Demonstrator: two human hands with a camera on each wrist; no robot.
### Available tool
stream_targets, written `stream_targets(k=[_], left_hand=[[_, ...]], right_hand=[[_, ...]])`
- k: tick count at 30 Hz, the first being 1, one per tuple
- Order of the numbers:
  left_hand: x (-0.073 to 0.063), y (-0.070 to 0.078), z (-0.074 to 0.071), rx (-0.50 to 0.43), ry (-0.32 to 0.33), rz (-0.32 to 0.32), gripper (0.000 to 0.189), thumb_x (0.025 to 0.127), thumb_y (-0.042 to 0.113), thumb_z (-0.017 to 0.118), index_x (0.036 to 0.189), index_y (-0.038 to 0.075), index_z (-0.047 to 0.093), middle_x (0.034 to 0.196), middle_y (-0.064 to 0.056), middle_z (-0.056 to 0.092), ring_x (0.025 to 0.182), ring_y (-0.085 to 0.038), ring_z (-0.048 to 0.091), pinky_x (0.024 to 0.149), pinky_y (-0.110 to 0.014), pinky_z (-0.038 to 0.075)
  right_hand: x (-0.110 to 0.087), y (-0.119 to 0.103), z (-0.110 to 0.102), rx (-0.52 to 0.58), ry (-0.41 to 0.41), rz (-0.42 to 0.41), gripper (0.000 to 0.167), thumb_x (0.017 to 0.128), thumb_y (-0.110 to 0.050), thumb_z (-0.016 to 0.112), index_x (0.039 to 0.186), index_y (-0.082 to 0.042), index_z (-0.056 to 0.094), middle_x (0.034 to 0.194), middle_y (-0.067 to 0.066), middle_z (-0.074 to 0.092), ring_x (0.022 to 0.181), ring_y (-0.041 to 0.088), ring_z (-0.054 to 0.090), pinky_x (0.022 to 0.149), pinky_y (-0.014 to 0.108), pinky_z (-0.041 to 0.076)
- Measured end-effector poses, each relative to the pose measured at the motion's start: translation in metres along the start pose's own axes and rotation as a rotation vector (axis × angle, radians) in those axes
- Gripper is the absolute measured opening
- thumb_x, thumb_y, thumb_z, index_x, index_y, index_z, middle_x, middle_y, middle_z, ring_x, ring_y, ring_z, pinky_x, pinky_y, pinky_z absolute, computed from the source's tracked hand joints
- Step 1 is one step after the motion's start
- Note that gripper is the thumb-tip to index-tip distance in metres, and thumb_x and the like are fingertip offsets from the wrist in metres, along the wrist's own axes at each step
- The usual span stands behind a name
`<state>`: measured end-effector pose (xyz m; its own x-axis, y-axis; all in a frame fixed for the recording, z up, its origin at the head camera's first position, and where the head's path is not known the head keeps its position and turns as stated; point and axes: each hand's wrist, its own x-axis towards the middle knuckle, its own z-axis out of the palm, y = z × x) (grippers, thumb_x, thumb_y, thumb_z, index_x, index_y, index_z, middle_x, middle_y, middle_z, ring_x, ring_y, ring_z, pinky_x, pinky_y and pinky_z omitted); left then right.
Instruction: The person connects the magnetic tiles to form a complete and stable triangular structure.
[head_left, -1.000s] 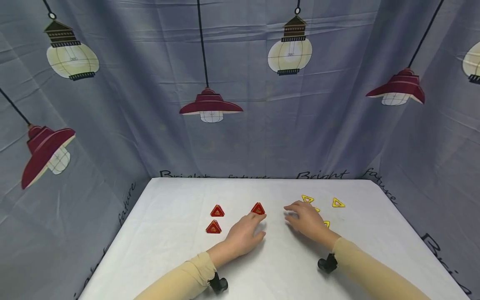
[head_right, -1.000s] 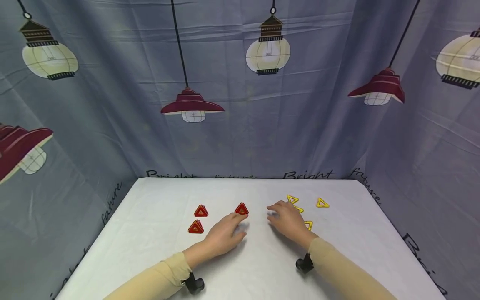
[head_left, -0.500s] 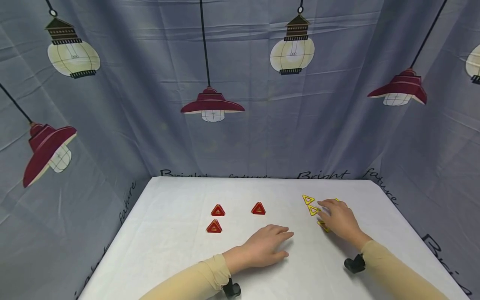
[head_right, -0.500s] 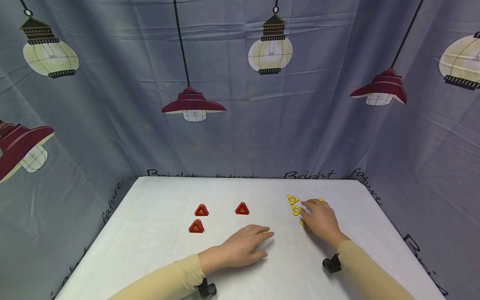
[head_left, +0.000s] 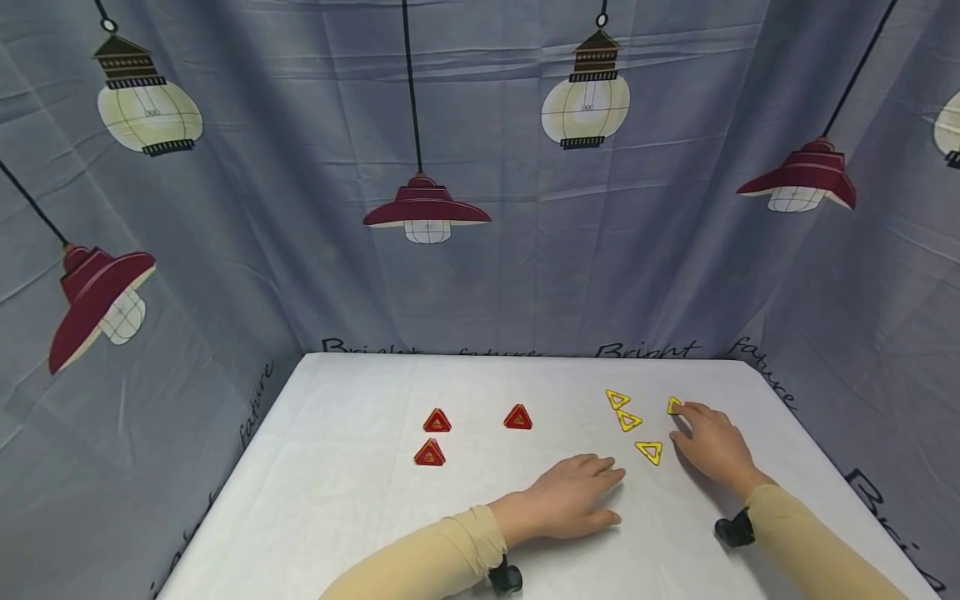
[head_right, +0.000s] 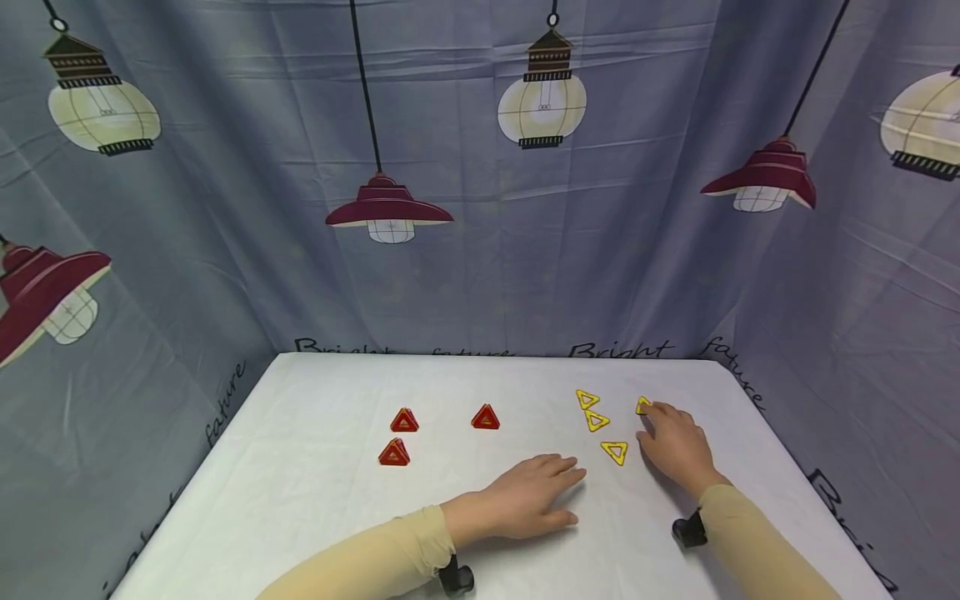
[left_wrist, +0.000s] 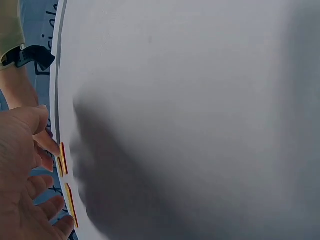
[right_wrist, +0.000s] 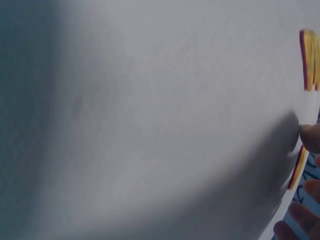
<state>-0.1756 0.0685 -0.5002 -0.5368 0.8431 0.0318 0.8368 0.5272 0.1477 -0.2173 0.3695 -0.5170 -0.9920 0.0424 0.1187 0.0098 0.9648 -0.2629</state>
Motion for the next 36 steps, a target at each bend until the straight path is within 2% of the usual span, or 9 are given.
stream_targets(k=[12, 23, 28, 36], left_hand=[[0.026, 0.012, 0.013, 0.023, -0.036, -0.03, 0.068, 0.103, 0.058, 0.047, 0.16, 0.022, 0.036, 0.163, 0.003, 0.035, 0.149, -0.014, 0.031, 0.119, -0.024, 0.022], [0.048, 0.023, 0.017, 0.116, -0.044, -0.036, 0.07, 0.103, 0.062, 0.043, 0.16, 0.021, 0.036, 0.164, 0.0, 0.032, 0.151, -0.017, 0.028, 0.119, -0.024, 0.022], [0.059, 0.027, 0.015, 0.131, -0.054, -0.072, 0.07, 0.103, 0.062, 0.041, 0.16, 0.021, 0.036, 0.166, -0.001, 0.028, 0.152, -0.018, 0.026, 0.118, -0.024, 0.023], [0.074, 0.027, 0.017, 0.152, -0.065, -0.149, 0.07, 0.104, 0.065, 0.032, 0.163, 0.027, 0.029, 0.168, 0.001, 0.022, 0.153, -0.018, 0.023, 0.119, -0.024, 0.022]], right_hand=[[0.001, 0.013, 0.0, -0.058, -0.114, 0.001, 0.056, 0.101, -0.025, 0.061, 0.147, 0.003, 0.049, 0.151, 0.033, 0.04, 0.13, 0.062, 0.037, 0.102, 0.076, 0.03], [0.001, 0.01, -0.003, -0.095, -0.115, -0.005, 0.049, 0.103, -0.013, 0.049, 0.149, 0.004, 0.046, 0.148, 0.033, 0.043, 0.127, 0.06, 0.041, 0.1, 0.074, 0.034], [0.002, 0.006, -0.004, -0.096, -0.13, 0.007, 0.05, 0.1, -0.008, 0.045, 0.149, 0.003, 0.046, 0.148, 0.033, 0.042, 0.127, 0.061, 0.04, 0.099, 0.075, 0.035], [0.003, 0.002, -0.005, -0.107, -0.137, 0.014, 0.049, 0.1, -0.008, 0.046, 0.149, 0.002, 0.047, 0.147, 0.033, 0.042, 0.126, 0.06, 0.041, 0.097, 0.075, 0.036]])
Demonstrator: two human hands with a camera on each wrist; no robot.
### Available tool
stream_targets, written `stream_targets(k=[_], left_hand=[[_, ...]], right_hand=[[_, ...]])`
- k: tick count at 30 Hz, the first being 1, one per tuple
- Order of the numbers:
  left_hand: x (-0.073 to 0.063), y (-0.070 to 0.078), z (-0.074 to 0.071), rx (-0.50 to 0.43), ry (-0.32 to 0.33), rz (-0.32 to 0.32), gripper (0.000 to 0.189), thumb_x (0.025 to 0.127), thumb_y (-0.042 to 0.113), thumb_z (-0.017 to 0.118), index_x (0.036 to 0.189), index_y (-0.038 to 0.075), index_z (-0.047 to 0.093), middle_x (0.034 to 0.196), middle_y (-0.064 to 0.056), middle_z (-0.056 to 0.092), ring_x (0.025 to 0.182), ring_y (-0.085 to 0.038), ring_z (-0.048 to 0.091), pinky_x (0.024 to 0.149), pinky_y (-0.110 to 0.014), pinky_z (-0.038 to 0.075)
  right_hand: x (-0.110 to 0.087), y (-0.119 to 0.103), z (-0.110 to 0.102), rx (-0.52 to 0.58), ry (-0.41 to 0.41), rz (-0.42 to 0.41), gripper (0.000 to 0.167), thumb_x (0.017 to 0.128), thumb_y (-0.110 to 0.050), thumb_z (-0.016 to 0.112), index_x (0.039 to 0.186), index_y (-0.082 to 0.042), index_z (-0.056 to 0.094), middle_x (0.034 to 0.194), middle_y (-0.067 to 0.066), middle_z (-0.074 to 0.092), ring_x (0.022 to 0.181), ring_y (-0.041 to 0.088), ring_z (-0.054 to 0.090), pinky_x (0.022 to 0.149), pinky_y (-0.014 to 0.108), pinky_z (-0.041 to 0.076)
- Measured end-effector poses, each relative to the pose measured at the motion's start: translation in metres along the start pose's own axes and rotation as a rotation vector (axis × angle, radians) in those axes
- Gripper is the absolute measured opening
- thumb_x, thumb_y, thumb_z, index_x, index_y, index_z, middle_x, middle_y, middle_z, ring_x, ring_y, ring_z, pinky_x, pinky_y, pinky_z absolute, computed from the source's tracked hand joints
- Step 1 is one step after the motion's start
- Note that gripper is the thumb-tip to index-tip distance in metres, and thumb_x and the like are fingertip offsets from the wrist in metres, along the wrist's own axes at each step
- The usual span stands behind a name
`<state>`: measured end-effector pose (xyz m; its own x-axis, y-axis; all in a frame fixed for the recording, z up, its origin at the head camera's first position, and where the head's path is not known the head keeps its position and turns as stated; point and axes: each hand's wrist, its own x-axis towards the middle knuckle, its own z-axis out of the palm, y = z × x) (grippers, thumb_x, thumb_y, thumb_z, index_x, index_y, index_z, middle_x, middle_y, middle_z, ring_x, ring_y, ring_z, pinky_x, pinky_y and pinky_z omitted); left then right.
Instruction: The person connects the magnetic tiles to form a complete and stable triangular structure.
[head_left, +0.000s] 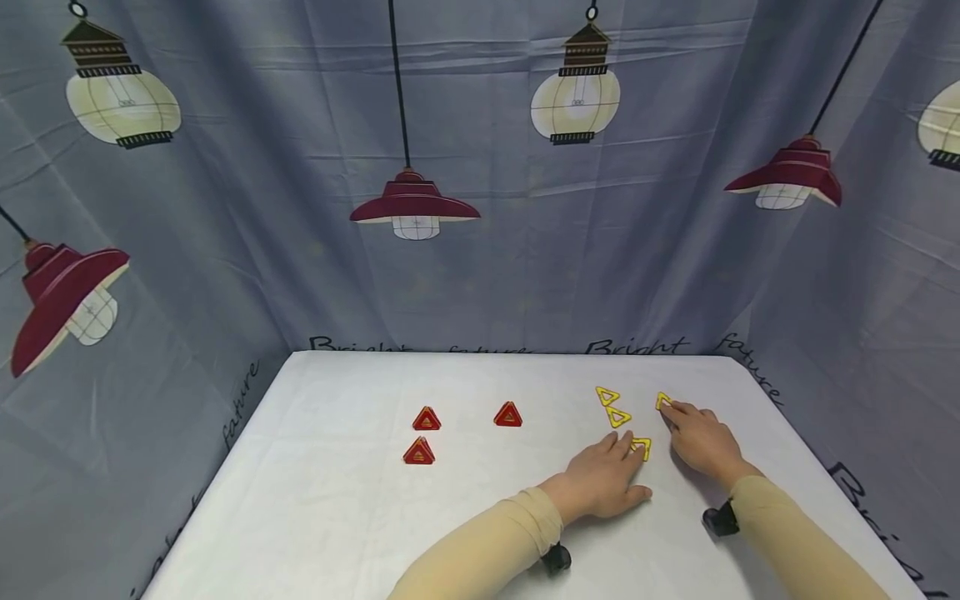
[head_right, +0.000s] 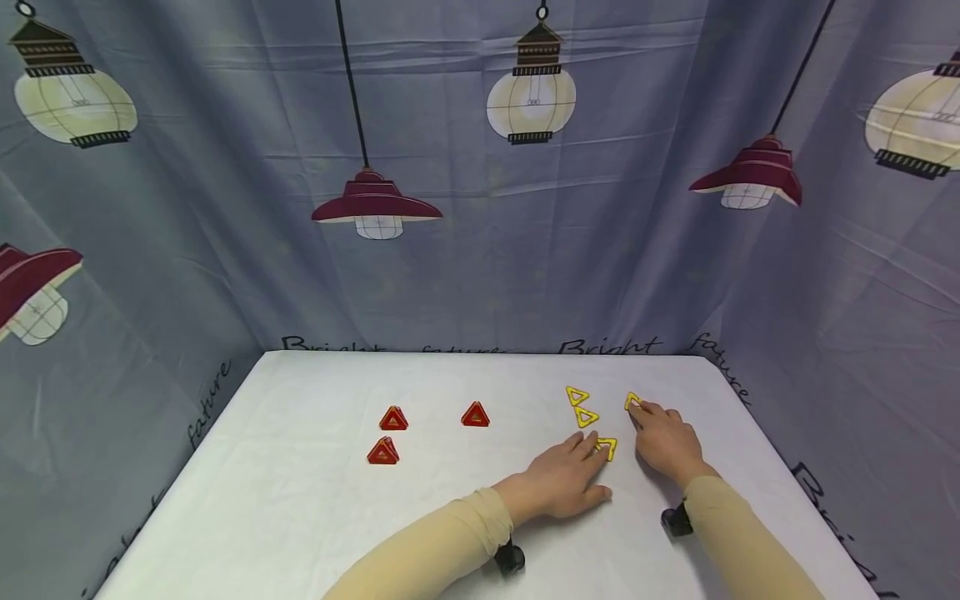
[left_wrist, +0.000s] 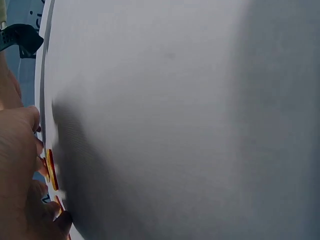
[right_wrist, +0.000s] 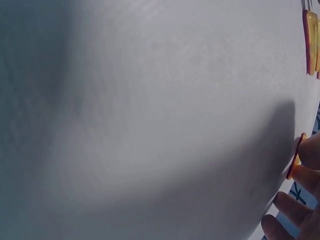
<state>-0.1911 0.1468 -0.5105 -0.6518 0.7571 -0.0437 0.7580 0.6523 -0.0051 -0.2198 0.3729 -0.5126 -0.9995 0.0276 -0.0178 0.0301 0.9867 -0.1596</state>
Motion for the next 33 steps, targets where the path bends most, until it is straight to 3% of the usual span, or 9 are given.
stream_targets(k=[6, 22, 28, 33], left_hand=[[0.003, 0.001, -0.001, 0.019, -0.03, -0.024, 0.068, 0.103, 0.067, 0.027, 0.163, 0.035, 0.023, 0.168, 0.005, 0.022, 0.152, -0.016, 0.023, 0.118, -0.026, 0.024], [0.004, 0.0, -0.003, 0.015, -0.054, -0.034, 0.062, 0.103, 0.068, 0.029, 0.158, 0.041, 0.037, 0.165, 0.008, 0.029, 0.15, -0.014, 0.028, 0.117, -0.027, 0.028], [-0.01, -0.003, -0.01, -0.002, -0.083, 0.016, 0.059, 0.103, 0.066, 0.033, 0.155, 0.039, 0.043, 0.163, 0.007, 0.034, 0.149, -0.014, 0.03, 0.117, -0.028, 0.028], [-0.035, -0.011, -0.008, -0.034, -0.087, 0.099, 0.059, 0.104, 0.065, 0.034, 0.155, 0.036, 0.045, 0.162, 0.006, 0.036, 0.149, -0.015, 0.031, 0.118, -0.028, 0.027]], right_hand=[[0.001, -0.001, 0.0, 0.004, 0.008, -0.007, 0.05, 0.1, -0.008, 0.046, 0.149, 0.001, 0.047, 0.147, 0.033, 0.042, 0.126, 0.06, 0.041, 0.097, 0.076, 0.035], [0.004, -0.003, 0.005, 0.015, 0.013, 0.012, 0.051, 0.099, -0.006, 0.044, 0.15, 0.0, 0.047, 0.148, 0.032, 0.041, 0.128, 0.059, 0.039, 0.099, 0.076, 0.034], [0.002, -0.003, 0.003, 0.016, 0.008, 0.015, 0.051, 0.099, -0.006, 0.045, 0.15, 0.001, 0.047, 0.148, 0.032, 0.041, 0.128, 0.059, 0.039, 0.1, 0.075, 0.033], [0.001, -0.001, 0.005, 0.021, -0.006, 0.031, 0.051, 0.1, -0.006, 0.046, 0.15, 0.001, 0.047, 0.148, 0.033, 0.04, 0.128, 0.059, 0.039, 0.101, 0.075, 0.033]])
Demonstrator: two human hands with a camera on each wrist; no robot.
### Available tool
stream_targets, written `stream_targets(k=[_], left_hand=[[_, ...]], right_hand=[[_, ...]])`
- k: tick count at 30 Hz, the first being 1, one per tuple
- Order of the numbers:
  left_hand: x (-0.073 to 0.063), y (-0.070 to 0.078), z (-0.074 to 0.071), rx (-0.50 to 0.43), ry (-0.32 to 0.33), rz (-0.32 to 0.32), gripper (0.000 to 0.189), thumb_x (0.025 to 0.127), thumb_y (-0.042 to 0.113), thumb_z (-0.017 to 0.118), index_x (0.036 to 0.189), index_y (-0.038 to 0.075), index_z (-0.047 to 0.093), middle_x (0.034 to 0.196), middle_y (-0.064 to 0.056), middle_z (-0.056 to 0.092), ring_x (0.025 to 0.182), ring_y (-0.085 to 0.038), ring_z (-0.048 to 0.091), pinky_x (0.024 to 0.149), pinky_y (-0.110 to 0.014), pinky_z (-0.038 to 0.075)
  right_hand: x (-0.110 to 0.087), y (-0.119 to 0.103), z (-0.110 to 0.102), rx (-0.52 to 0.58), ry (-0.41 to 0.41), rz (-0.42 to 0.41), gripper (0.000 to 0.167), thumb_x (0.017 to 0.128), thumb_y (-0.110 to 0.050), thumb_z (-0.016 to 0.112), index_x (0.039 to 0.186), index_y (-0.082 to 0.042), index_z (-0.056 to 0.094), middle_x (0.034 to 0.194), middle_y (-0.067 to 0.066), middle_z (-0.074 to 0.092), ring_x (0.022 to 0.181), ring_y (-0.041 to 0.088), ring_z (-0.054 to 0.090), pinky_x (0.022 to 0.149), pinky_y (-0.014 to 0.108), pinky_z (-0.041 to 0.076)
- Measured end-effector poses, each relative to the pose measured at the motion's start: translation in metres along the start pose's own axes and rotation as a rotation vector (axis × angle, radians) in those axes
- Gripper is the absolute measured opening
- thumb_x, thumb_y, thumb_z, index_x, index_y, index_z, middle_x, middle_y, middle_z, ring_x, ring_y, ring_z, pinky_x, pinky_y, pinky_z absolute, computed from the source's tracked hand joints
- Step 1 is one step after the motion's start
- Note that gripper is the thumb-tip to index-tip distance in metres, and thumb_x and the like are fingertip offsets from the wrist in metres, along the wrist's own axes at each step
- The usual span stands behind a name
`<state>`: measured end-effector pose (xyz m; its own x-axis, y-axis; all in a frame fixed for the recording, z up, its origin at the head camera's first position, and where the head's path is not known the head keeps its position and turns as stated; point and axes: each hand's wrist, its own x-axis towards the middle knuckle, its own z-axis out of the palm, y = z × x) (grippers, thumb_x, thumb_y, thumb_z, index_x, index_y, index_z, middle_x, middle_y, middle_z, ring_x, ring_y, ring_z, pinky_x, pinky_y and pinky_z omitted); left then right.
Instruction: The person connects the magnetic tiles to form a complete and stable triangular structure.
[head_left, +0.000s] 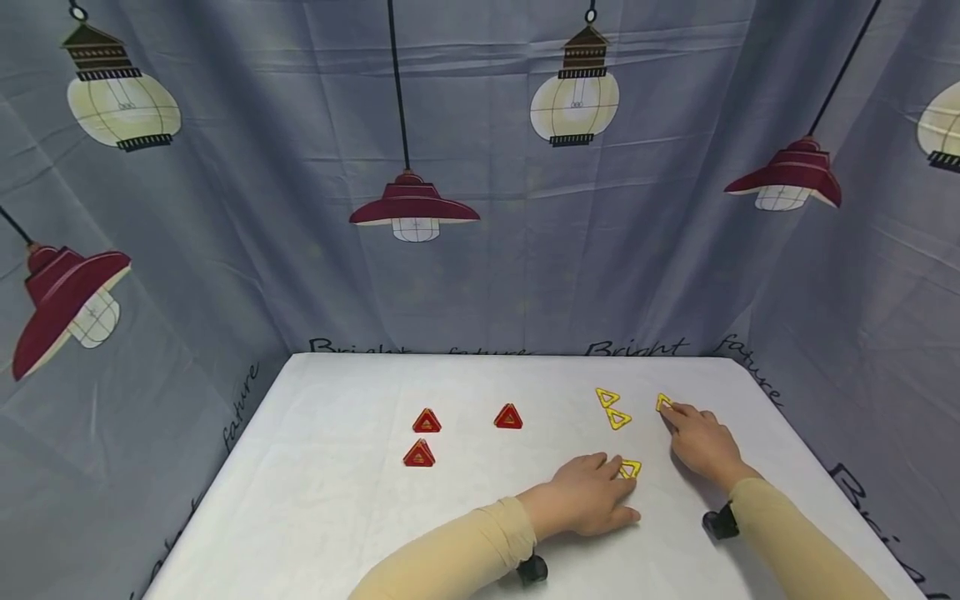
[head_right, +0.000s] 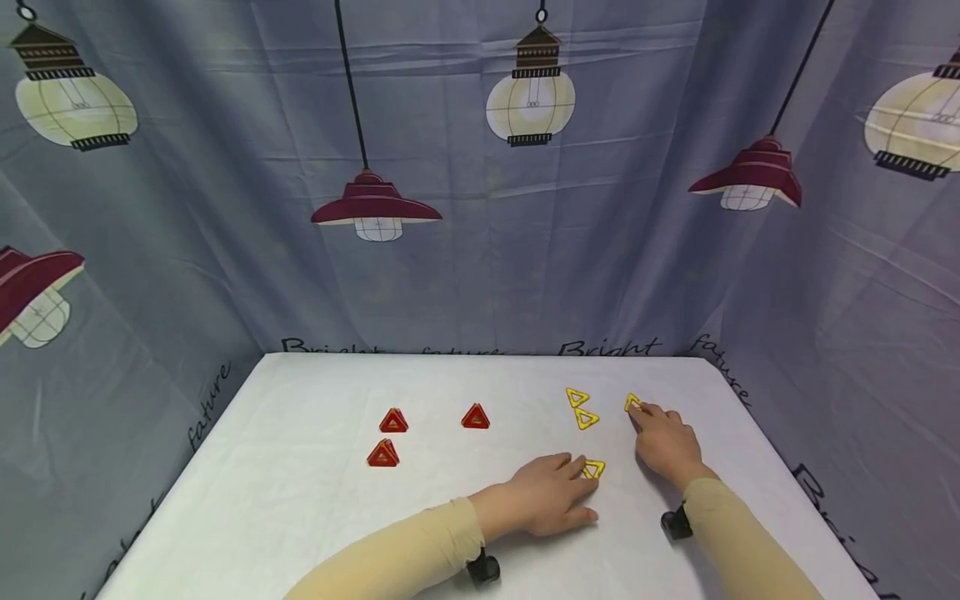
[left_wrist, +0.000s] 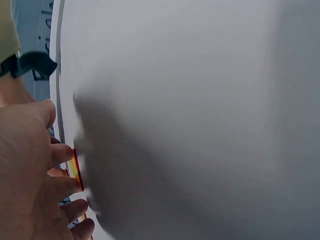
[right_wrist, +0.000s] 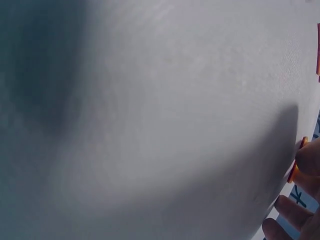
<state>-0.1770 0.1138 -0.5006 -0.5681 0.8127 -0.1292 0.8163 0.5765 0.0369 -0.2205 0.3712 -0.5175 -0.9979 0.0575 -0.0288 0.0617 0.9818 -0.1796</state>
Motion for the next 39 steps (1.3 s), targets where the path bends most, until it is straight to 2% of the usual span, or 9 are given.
stream_targets(k=[5, 8, 12, 16, 22, 25, 28, 39], left_hand=[[-0.039, -0.013, 0.003, -0.005, -0.008, 0.063, 0.061, 0.104, 0.064, 0.036, 0.156, 0.034, 0.042, 0.163, 0.004, 0.034, 0.149, -0.016, 0.031, 0.118, -0.028, 0.026], [-0.063, -0.023, 0.004, -0.017, -0.027, 0.072, 0.061, 0.104, 0.064, 0.035, 0.157, 0.034, 0.041, 0.164, 0.004, 0.032, 0.15, -0.016, 0.03, 0.119, -0.029, 0.026], [-0.094, -0.04, 0.008, -0.063, -0.034, 0.054, 0.061, 0.104, 0.063, 0.037, 0.158, 0.034, 0.04, 0.165, 0.003, 0.031, 0.15, -0.019, 0.03, 0.119, -0.032, 0.027], [-0.124, -0.054, 0.012, -0.089, -0.008, -0.001, 0.062, 0.104, 0.064, 0.038, 0.158, 0.033, 0.041, 0.164, 0.001, 0.032, 0.149, -0.022, 0.032, 0.118, -0.037, 0.03], [-0.161, -0.064, 0.017, -0.083, 0.045, -0.154, 0.06, 0.102, 0.06, 0.047, 0.155, 0.03, 0.047, 0.16, -0.004, 0.04, 0.144, -0.028, 0.039, 0.115, -0.043, 0.035], [-0.173, -0.065, 0.016, -0.067, 0.07, -0.208, 0.06, 0.101, 0.06, 0.051, 0.153, 0.028, 0.05, 0.157, -0.008, 0.044, 0.14, -0.029, 0.044, 0.112, -0.045, 0.038], [-0.18, -0.066, 0.016, -0.059, 0.093, -0.231, 0.061, 0.1, 0.06, 0.052, 0.151, 0.027, 0.052, 0.153, -0.009, 0.047, 0.136, -0.028, 0.047, 0.109, -0.045, 0.04], [-0.19, -0.069, 0.016, -0.088, 0.139, -0.222, 0.066, 0.1, 0.06, 0.052, 0.151, 0.018, 0.052, 0.152, -0.011, 0.047, 0.134, -0.028, 0.048, 0.104, -0.045, 0.045]], right_hand=[[0.0, 0.0, 0.003, 0.01, 0.009, -0.001, 0.051, 0.098, -0.004, 0.046, 0.149, 0.002, 0.047, 0.148, 0.033, 0.041, 0.128, 0.059, 0.039, 0.101, 0.075, 0.033], [-0.001, 0.001, 0.003, 0.009, 0.021, -0.007, 0.053, 0.095, -0.002, 0.046, 0.149, 0.002, 0.048, 0.147, 0.033, 0.041, 0.127, 0.06, 0.039, 0.1, 0.075, 0.034], [-0.001, 0.003, 0.004, 0.006, 0.017, -0.008, 0.055, 0.094, -0.002, 0.046, 0.149, 0.002, 0.047, 0.147, 0.033, 0.041, 0.127, 0.06, 0.039, 0.099, 0.076, 0.033], [-0.001, 0.003, 0.004, -0.007, 0.018, -0.004, 0.055, 0.094, -0.001, 0.047, 0.149, 0.003, 0.047, 0.147, 0.033, 0.041, 0.127, 0.06, 0.039, 0.1, 0.075, 0.033], [-0.002, 0.004, 0.002, -0.021, 0.023, -0.003, 0.056, 0.092, 0.0, 0.048, 0.148, 0.004, 0.047, 0.147, 0.033, 0.041, 0.125, 0.06, 0.04, 0.099, 0.075, 0.034], [-0.003, 0.006, 0.001, -0.035, 0.033, -0.01, 0.056, 0.092, 0.0, 0.048, 0.148, 0.004, 0.047, 0.147, 0.033, 0.041, 0.125, 0.06, 0.04, 0.098, 0.075, 0.035], [-0.003, 0.007, 0.001, -0.045, 0.042, -0.017, 0.055, 0.092, 0.0, 0.047, 0.147, 0.004, 0.048, 0.148, 0.033, 0.041, 0.125, 0.061, 0.04, 0.097, 0.075, 0.036], [-0.002, 0.003, -0.002, -0.039, 0.022, -0.043, 0.051, 0.096, -0.002, 0.049, 0.146, 0.005, 0.049, 0.148, 0.035, 0.042, 0.123, 0.062, 0.042, 0.096, 0.074, 0.038]])
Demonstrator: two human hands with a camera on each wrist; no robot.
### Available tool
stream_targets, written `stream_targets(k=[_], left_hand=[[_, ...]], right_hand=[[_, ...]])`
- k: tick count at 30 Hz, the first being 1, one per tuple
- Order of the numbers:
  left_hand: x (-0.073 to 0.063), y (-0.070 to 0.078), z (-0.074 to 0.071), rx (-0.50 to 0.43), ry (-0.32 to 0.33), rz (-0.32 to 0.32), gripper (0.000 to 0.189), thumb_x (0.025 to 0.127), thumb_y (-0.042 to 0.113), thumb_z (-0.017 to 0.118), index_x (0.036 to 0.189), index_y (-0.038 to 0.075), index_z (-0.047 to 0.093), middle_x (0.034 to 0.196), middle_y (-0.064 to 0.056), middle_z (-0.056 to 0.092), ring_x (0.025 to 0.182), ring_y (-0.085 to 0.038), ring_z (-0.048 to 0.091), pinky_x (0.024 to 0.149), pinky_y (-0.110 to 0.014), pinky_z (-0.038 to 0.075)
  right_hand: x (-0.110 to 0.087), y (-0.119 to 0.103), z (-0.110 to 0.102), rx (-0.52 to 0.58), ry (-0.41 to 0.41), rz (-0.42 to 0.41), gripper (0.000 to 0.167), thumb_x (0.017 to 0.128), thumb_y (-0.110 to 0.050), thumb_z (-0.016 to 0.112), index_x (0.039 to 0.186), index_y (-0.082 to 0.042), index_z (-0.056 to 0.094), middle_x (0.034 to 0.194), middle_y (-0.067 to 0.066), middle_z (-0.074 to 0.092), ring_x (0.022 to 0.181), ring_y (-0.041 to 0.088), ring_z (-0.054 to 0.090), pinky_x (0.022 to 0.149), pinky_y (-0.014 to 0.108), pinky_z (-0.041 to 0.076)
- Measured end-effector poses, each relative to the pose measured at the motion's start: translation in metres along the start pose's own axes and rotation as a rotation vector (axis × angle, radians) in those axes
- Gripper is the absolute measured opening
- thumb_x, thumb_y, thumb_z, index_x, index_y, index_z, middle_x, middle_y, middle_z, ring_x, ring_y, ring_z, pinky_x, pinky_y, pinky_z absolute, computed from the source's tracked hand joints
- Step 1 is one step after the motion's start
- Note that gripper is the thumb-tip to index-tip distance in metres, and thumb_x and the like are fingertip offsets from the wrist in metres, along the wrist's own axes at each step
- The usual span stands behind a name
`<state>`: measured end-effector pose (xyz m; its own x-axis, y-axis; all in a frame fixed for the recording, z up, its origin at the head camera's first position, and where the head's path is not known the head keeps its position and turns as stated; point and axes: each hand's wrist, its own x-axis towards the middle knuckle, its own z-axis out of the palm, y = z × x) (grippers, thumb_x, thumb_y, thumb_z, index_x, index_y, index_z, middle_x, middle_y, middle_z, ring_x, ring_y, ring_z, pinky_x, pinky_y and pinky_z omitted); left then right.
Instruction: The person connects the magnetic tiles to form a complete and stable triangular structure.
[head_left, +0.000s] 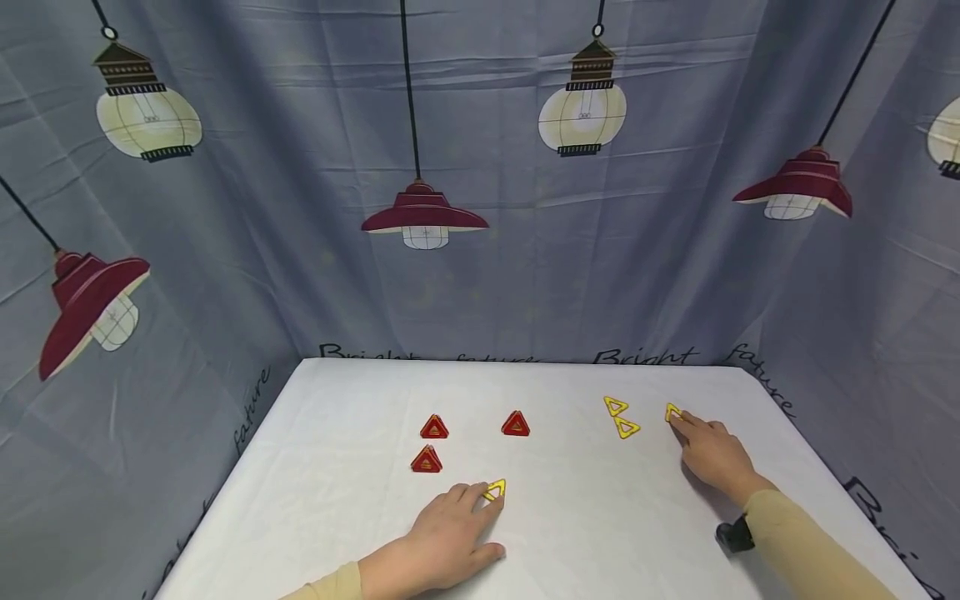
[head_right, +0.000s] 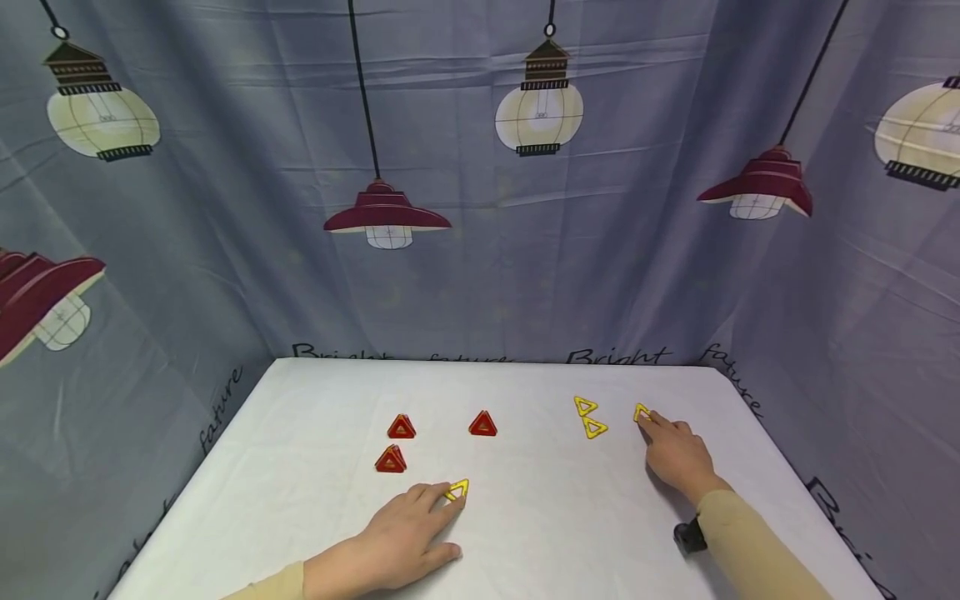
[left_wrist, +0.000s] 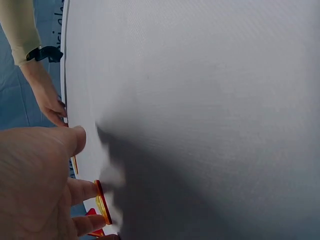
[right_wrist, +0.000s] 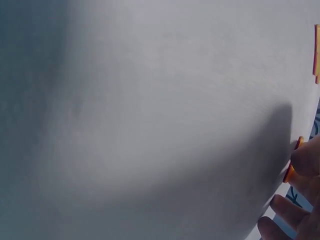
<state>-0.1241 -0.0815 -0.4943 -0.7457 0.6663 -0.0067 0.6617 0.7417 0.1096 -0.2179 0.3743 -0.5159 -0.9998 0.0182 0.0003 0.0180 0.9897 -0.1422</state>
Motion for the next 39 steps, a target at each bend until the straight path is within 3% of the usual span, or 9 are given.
stream_targets(k=[6, 12, 21, 28, 31, 36, 39], left_hand=[[0.0, -0.005, -0.001, -0.072, -0.053, 0.058, 0.071, 0.104, 0.058, 0.046, 0.153, 0.007, 0.047, 0.161, -0.014, 0.038, 0.148, -0.029, 0.035, 0.116, -0.043, 0.035], [0.001, -0.011, 0.0, -0.058, -0.08, 0.099, 0.07, 0.105, 0.058, 0.041, 0.155, 0.009, 0.044, 0.162, -0.013, 0.036, 0.15, -0.028, 0.032, 0.118, -0.038, 0.032], [0.001, -0.014, -0.001, -0.075, -0.086, 0.118, 0.071, 0.105, 0.059, 0.041, 0.154, 0.009, 0.045, 0.163, -0.012, 0.035, 0.15, -0.028, 0.031, 0.117, -0.04, 0.033], [0.01, -0.02, -0.005, -0.086, 0.007, 0.125, 0.045, 0.104, 0.041, 0.058, 0.141, 0.016, 0.063, 0.149, -0.006, 0.052, 0.136, -0.022, 0.048, 0.11, -0.038, 0.042], [0.016, -0.025, -0.003, -0.122, 0.044, 0.124, 0.037, 0.102, 0.035, 0.063, 0.135, 0.018, 0.067, 0.141, -0.002, 0.058, 0.129, -0.019, 0.053, 0.106, -0.036, 0.045], [0.027, -0.031, 0.004, -0.188, 0.111, 0.111, 0.036, 0.098, 0.028, 0.07, 0.132, 0.018, 0.068, 0.125, 0.004, 0.063, 0.114, -0.015, 0.057, 0.098, -0.031, 0.048], [0.033, -0.033, 0.007, -0.224, 0.135, 0.068, 0.04, 0.094, 0.026, 0.074, 0.134, 0.018, 0.068, 0.12, 0.006, 0.063, 0.109, -0.013, 0.056, 0.094, -0.03, 0.049]], right_hand=[[0.0, -0.001, -0.004, 0.013, -0.017, -0.002, 0.049, 0.097, -0.002, 0.05, 0.145, 0.005, 0.05, 0.146, 0.035, 0.043, 0.124, 0.061, 0.043, 0.097, 0.074, 0.038], [-0.005, -0.002, -0.01, 0.044, -0.072, -0.006, 0.05, 0.097, -0.003, 0.048, 0.147, 0.006, 0.049, 0.147, 0.037, 0.041, 0.131, 0.06, 0.039, 0.102, 0.072, 0.035], [-0.036, -0.021, -0.011, 0.032, -0.092, -0.08, 0.044, 0.101, -0.006, 0.05, 0.143, 0.007, 0.053, 0.142, 0.037, 0.046, 0.129, 0.057, 0.045, 0.101, 0.067, 0.041], [-0.065, -0.053, -0.01, 0.028, -0.135, -0.101, 0.042, 0.102, -0.011, 0.055, 0.142, 0.002, 0.057, 0.143, 0.031, 0.05, 0.13, 0.051, 0.05, 0.1, 0.065, 0.044], [-0.075, -0.066, -0.007, 0.04, -0.117, -0.143, 0.041, 0.102, -0.011, 0.056, 0.141, 0.0, 0.059, 0.144, 0.027, 0.051, 0.13, 0.048, 0.051, 0.101, 0.063, 0.044], [-0.085, -0.086, -0.001, 0.08, -0.076, -0.194, 0.042, 0.101, -0.014, 0.06, 0.141, -0.004, 0.061, 0.145, 0.021, 0.053, 0.132, 0.043, 0.052, 0.103, 0.061, 0.044], [-0.088, -0.098, 0.002, 0.093, -0.057, -0.221, 0.042, 0.1, -0.016, 0.064, 0.141, -0.006, 0.062, 0.145, 0.017, 0.054, 0.133, 0.04, 0.053, 0.104, 0.058, 0.045]])
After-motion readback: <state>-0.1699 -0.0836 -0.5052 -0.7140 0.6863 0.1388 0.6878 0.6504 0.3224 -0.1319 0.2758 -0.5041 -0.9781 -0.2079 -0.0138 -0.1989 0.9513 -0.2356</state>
